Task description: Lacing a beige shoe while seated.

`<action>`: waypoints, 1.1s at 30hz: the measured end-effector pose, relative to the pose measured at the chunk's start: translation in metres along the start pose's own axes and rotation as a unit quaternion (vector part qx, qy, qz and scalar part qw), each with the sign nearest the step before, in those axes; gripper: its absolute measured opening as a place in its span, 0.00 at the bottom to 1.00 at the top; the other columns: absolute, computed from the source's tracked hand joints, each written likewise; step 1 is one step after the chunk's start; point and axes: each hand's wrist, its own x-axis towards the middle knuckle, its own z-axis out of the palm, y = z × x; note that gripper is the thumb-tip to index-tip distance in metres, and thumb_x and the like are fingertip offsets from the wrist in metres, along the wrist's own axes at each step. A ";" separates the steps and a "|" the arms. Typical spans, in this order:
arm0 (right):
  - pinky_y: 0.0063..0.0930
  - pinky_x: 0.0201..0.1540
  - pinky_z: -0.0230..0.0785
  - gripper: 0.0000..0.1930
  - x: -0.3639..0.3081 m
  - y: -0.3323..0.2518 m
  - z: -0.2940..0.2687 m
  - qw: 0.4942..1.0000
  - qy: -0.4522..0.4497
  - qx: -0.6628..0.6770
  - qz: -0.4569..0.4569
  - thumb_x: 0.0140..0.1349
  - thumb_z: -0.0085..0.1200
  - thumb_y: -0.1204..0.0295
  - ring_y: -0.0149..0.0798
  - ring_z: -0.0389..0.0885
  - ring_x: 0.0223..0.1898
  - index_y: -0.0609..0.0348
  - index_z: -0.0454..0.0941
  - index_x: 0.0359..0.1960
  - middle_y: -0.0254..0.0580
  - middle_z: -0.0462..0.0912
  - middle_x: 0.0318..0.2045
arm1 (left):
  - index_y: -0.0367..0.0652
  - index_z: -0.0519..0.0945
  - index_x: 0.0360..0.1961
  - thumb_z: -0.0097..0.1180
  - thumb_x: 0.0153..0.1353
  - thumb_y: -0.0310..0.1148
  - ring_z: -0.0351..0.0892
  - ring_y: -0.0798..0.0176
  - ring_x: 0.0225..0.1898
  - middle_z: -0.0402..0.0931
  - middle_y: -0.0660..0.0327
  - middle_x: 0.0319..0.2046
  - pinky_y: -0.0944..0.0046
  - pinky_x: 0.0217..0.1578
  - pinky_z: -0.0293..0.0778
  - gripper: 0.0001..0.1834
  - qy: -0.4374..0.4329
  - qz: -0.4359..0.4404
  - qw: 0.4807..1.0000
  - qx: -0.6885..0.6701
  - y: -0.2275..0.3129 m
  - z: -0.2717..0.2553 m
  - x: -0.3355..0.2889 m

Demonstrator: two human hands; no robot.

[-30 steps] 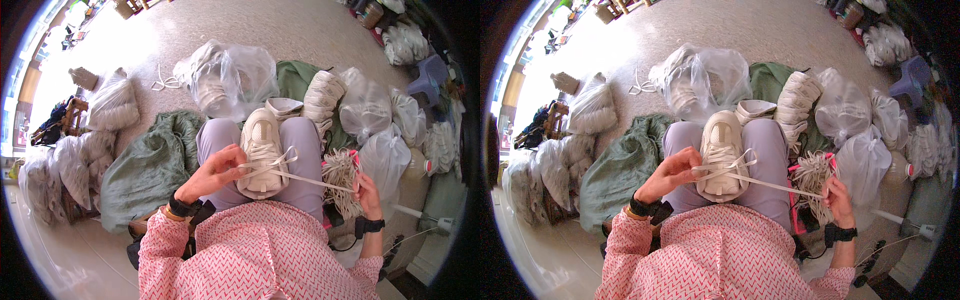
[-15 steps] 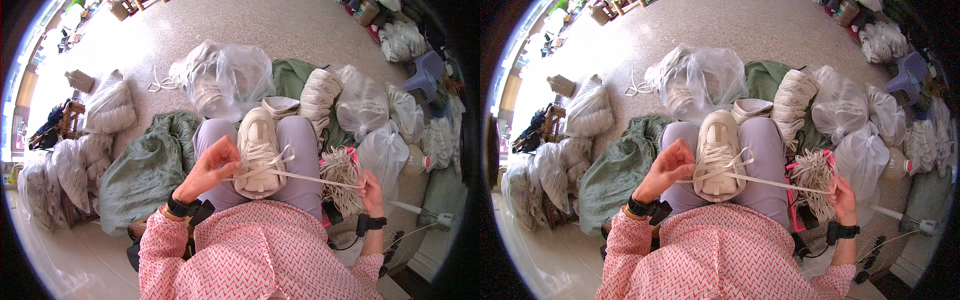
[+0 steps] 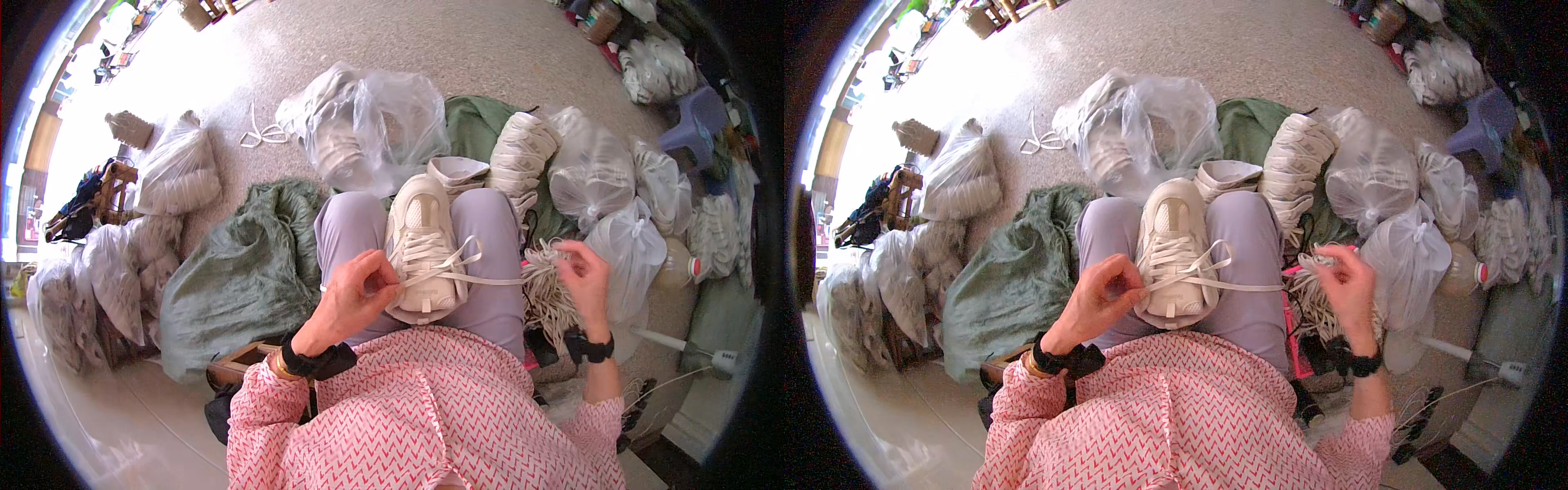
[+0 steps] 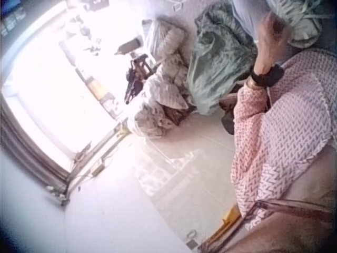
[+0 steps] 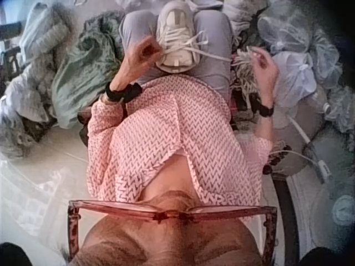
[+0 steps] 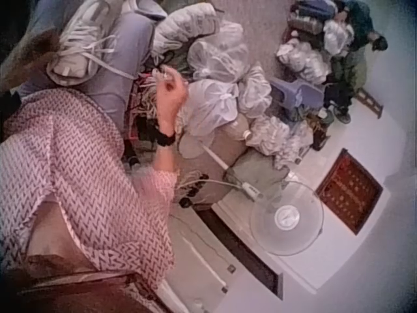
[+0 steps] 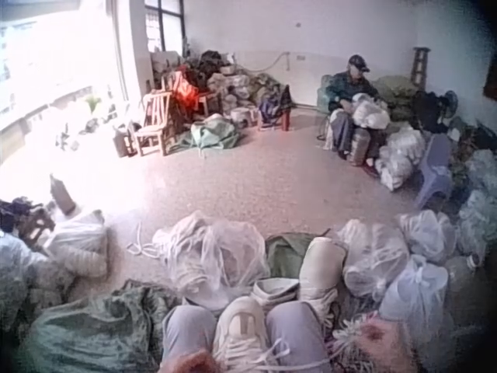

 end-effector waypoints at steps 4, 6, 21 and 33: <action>0.24 0.36 0.78 0.17 0.023 -0.094 0.068 0.977 -0.110 -0.010 -0.182 0.60 0.67 0.80 0.29 0.84 0.35 0.59 0.84 0.51 0.39 0.88 0.45 | 0.36 0.77 0.36 0.64 0.67 0.23 0.75 0.75 0.33 0.78 0.65 0.32 0.71 0.34 0.74 0.06 -0.008 -0.060 0.997 -0.041 -0.012 0.004 -0.004; 0.25 0.36 0.79 0.16 0.032 -0.107 0.084 0.968 -0.130 -0.013 -0.212 0.60 0.67 0.79 0.31 0.85 0.36 0.60 0.83 0.50 0.42 0.88 0.45 | 0.36 0.77 0.37 0.64 0.67 0.23 0.75 0.76 0.33 0.79 0.65 0.31 0.72 0.33 0.73 0.06 -0.007 -0.072 0.996 -0.050 -0.009 0.003 -0.004; 0.18 0.29 0.67 0.14 0.023 -0.095 0.085 0.958 -0.269 0.089 -0.051 0.60 0.66 0.81 0.19 0.75 0.25 0.60 0.82 0.48 0.30 0.84 0.31 | 0.39 0.73 0.36 0.60 0.70 0.24 0.70 0.71 0.35 0.72 0.64 0.35 0.70 0.37 0.70 0.07 -0.105 -0.197 0.949 -0.223 0.021 -0.082 -0.055; 0.44 0.38 0.77 0.07 -0.008 -0.088 0.080 0.956 -0.155 -0.130 -0.212 0.64 0.59 0.78 0.57 0.85 0.37 0.63 0.80 0.43 0.52 0.85 0.36 | 0.40 0.75 0.34 0.67 0.64 0.22 0.68 0.77 0.29 0.71 0.70 0.27 0.73 0.30 0.65 0.09 0.042 -0.148 0.988 -0.033 0.011 -0.088 -0.086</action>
